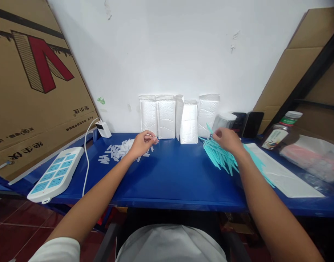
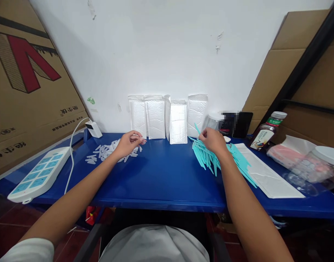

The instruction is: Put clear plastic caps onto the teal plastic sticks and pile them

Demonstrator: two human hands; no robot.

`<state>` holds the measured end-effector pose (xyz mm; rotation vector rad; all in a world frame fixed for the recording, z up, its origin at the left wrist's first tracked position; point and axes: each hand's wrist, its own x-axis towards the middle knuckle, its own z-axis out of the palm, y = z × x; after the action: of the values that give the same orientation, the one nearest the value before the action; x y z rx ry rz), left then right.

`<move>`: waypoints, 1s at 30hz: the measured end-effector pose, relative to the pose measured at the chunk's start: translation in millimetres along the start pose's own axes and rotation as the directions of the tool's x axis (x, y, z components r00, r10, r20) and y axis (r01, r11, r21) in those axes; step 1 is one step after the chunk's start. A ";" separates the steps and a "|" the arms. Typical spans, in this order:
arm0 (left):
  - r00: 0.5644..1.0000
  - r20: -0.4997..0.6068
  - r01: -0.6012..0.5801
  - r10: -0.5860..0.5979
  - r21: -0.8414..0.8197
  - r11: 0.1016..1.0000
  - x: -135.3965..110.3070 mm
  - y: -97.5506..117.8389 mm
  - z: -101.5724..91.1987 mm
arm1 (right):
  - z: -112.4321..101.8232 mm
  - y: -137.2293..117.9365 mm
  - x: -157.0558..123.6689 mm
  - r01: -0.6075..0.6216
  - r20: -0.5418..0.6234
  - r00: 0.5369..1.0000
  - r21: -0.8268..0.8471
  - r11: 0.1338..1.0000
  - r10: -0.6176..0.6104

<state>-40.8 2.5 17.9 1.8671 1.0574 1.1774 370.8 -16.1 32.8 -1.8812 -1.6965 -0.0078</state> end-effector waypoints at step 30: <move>0.964 0.186 0.234 -0.191 -0.244 0.941 -8.0 3.1 19.6 | 32.0 -71.5 -40.8 0.061 0.298 0.870 0.727 0.684 -0.393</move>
<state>-23.9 -8.3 10.5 1.5679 0.9361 0.9724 286.3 -39.0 20.9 -1.1111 -1.8456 0.9047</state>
